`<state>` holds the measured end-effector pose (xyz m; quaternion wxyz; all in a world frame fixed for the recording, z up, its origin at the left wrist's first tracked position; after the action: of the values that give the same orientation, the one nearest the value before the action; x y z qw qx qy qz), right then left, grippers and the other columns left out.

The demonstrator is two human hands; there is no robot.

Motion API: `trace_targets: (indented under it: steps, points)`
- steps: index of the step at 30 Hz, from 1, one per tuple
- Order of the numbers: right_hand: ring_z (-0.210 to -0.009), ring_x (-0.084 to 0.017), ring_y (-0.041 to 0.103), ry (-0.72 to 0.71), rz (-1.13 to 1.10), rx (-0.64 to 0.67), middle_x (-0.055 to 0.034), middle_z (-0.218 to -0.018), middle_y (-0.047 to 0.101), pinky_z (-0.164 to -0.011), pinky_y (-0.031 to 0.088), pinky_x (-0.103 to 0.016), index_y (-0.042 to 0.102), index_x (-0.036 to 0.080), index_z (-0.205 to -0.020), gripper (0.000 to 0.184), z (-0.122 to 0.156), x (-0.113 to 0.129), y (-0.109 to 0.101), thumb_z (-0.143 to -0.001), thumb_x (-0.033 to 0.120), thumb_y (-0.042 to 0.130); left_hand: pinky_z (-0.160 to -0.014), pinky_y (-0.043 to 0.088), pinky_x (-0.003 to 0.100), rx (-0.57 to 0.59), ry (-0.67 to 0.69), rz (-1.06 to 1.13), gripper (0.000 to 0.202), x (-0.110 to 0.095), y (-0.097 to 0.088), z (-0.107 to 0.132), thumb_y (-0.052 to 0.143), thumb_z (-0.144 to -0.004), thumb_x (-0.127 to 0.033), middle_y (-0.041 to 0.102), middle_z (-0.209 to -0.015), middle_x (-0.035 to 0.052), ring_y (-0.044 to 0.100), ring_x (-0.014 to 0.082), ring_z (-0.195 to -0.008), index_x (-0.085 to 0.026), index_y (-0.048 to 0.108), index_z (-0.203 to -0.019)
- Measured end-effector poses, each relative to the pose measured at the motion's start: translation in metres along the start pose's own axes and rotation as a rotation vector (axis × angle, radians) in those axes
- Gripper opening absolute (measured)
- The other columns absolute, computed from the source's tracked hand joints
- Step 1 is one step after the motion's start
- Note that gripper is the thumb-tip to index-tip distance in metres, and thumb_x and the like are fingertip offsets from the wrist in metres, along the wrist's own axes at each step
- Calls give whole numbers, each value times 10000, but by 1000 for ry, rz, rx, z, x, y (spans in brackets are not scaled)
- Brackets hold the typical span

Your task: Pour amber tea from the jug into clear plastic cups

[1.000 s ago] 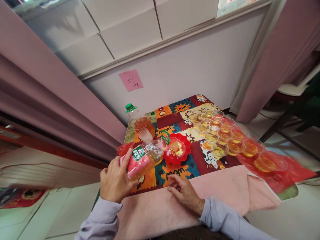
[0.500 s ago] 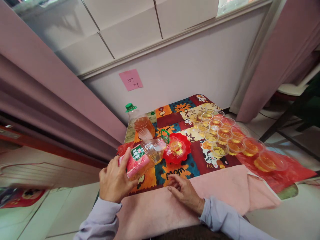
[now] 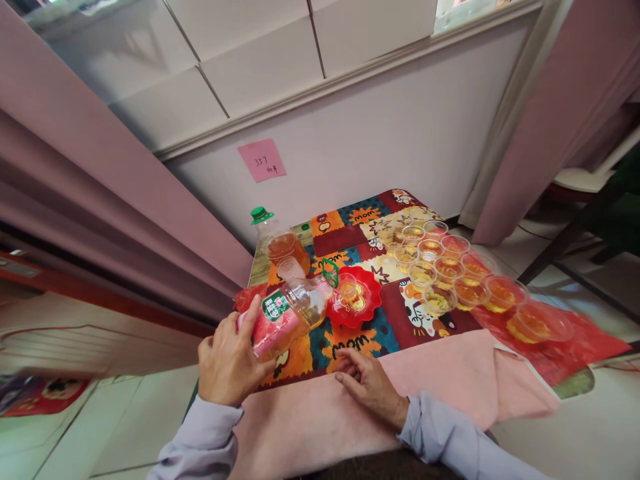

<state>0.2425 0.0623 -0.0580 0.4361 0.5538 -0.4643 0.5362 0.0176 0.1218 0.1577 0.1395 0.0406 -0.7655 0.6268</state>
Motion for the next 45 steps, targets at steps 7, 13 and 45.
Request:
trace_targets:
  steps: [7,13,45]
  points:
    - [-872,-227,796,-7,0,-4,-85,-1005,836,-745,638,-329,689,213,-1328,396,0,1,0,-944,308,698,-1023,458,462,-12,13,-9,1084,-1,-1,0,777,-797,-399,627,-1460,170,615,346,-1349,-260,298,-1759]
    - [-883,-230,796,2,-7,3,-87,-1017,831,-759,638,-335,690,212,-1333,404,0,-1,-1,-948,332,709,-1030,456,461,-13,22,-4,1099,-1,0,0,787,-789,-414,638,-1444,160,619,343,-1332,-280,296,-1763]
    - [-828,-215,781,-16,22,-10,-81,-989,828,-739,627,-324,691,219,-1320,375,3,-3,-1,-972,357,697,-1287,443,582,-305,-344,621,1048,-20,113,47,735,-916,-601,489,-1666,213,502,390,-1563,-221,207,-1737]
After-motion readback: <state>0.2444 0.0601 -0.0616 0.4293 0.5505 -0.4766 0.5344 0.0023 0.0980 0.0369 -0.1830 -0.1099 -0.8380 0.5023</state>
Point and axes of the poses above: each hand's wrist, its own z-axis away from the middle knuckle, its own y-axis out of the palm, x = y × z, the point moved 3 cm from there along -z, towards the middle knuckle
